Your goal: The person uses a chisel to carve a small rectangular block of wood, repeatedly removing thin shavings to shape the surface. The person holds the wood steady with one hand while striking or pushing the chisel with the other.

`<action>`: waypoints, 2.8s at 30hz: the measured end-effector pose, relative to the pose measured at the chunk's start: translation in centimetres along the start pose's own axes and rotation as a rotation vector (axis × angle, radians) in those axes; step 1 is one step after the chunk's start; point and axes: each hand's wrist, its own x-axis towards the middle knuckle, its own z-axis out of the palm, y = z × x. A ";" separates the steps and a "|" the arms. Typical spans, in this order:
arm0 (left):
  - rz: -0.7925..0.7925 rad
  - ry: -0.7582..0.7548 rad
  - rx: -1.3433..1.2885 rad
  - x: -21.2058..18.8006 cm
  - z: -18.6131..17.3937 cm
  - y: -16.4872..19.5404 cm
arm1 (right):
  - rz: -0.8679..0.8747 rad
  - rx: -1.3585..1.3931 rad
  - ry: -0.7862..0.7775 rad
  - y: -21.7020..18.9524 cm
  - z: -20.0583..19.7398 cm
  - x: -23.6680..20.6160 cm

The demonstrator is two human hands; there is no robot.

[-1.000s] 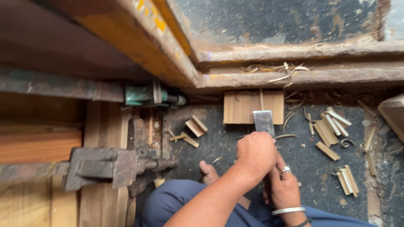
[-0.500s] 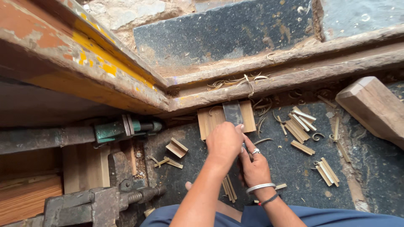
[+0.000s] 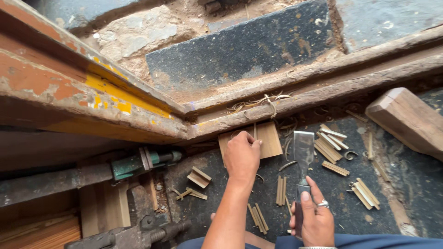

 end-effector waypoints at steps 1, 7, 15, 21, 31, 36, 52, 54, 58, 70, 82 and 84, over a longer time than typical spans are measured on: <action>-0.032 -0.005 0.008 0.1 -0.1 -0.2 | -0.009 0.005 -0.012 0.2 0.2 0.3; -0.069 -0.049 -0.130 0.7 -0.5 -0.8 | 0.040 -0.012 -0.019 0.8 1.1 0.4; -0.196 -0.130 -0.297 1.0 -0.2 -2.0 | 0.016 -0.090 -0.110 0.8 1.4 -0.4; -0.156 -0.158 -0.120 -0.9 -2.0 -2.4 | -0.029 -0.183 -0.160 1.8 1.1 -1.1; -0.037 -0.556 0.156 -7.5 -1.2 -2.2 | -0.081 -0.380 -0.229 3.5 1.3 -3.3; -0.106 -0.588 0.174 -7.0 -0.7 -1.9 | 0.008 -0.306 -0.229 3.1 1.6 -2.5; 0.031 -0.218 0.076 -1.8 2.0 -1.4 | -0.117 -0.219 -0.289 -0.8 5.8 3.4; 0.033 -0.214 0.072 -2.7 1.5 -1.7 | -0.164 -0.190 -0.358 -1.2 5.8 2.0; 0.150 -0.266 0.022 -5.0 1.2 -1.0 | -0.201 -0.149 -0.251 -1.2 4.4 -0.3; 0.078 -0.416 0.106 -8.4 0.7 -1.5 | -0.068 -0.282 -0.295 -0.3 1.0 -2.6; 0.064 -0.424 0.194 -7.0 1.1 -1.2 | -0.067 -0.349 -0.249 1.2 1.6 -0.6; 0.062 -0.400 0.184 -6.8 1.3 -1.2 | -0.074 -0.296 -0.281 1.7 1.5 0.1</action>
